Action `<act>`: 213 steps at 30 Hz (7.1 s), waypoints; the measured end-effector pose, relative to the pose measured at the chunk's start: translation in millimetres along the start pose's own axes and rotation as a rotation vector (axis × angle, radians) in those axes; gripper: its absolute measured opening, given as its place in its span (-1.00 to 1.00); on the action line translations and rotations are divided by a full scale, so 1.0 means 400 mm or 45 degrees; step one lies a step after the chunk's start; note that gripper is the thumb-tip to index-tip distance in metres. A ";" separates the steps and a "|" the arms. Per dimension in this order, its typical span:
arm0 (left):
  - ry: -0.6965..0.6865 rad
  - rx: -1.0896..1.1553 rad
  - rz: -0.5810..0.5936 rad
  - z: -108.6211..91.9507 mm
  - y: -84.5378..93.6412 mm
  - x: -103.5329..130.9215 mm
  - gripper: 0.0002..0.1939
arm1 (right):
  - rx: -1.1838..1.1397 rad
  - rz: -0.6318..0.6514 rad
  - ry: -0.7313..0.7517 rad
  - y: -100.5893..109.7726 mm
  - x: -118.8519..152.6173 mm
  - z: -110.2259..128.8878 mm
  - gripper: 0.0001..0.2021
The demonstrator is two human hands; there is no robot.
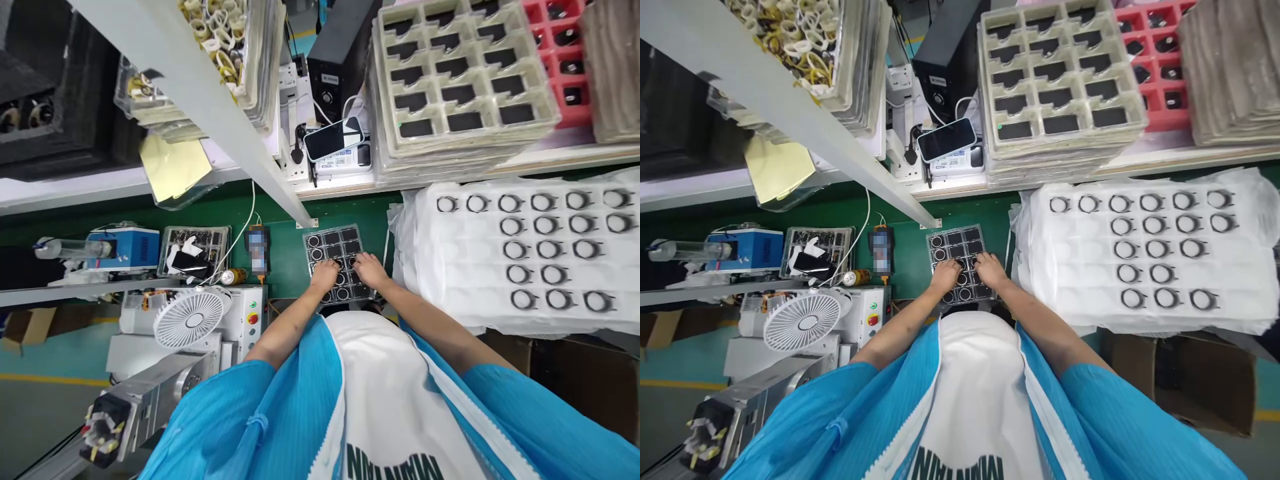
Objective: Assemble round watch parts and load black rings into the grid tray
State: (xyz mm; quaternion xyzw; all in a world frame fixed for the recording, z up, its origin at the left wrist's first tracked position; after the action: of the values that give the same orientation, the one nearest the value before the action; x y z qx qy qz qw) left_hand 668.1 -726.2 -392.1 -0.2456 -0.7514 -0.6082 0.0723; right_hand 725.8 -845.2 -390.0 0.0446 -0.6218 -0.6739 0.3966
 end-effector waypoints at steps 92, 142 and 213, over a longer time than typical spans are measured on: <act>-0.832 -0.301 -0.124 -0.547 0.558 -0.595 -0.75 | -0.231 -0.603 -0.241 0.444 0.277 -0.824 -0.75; -0.114 0.311 -0.273 -0.065 -0.071 0.093 -0.64 | -0.247 -0.234 -0.252 0.108 -0.162 -0.058 -0.57; -0.548 -0.155 -1.410 -0.389 1.013 -0.334 -0.74 | -0.586 -0.886 -0.382 0.738 0.174 -0.461 -0.11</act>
State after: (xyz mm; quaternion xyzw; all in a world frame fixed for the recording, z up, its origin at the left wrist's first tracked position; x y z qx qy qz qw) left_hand 939.6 -854.9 -51.8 0.0612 -0.7293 -0.5338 -0.4236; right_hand 921.7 -1008.4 -143.1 0.0634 -0.4541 -0.8872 0.0513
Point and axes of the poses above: each hand's wrist, its own x-axis away from the middle knuckle, its own y-axis out of the back of the hand, z = x × y, the point moved 7 cm from there along -x, towards the middle knuckle, and after that the axes turned 14 degrees about -y, right-handed, at the moved point
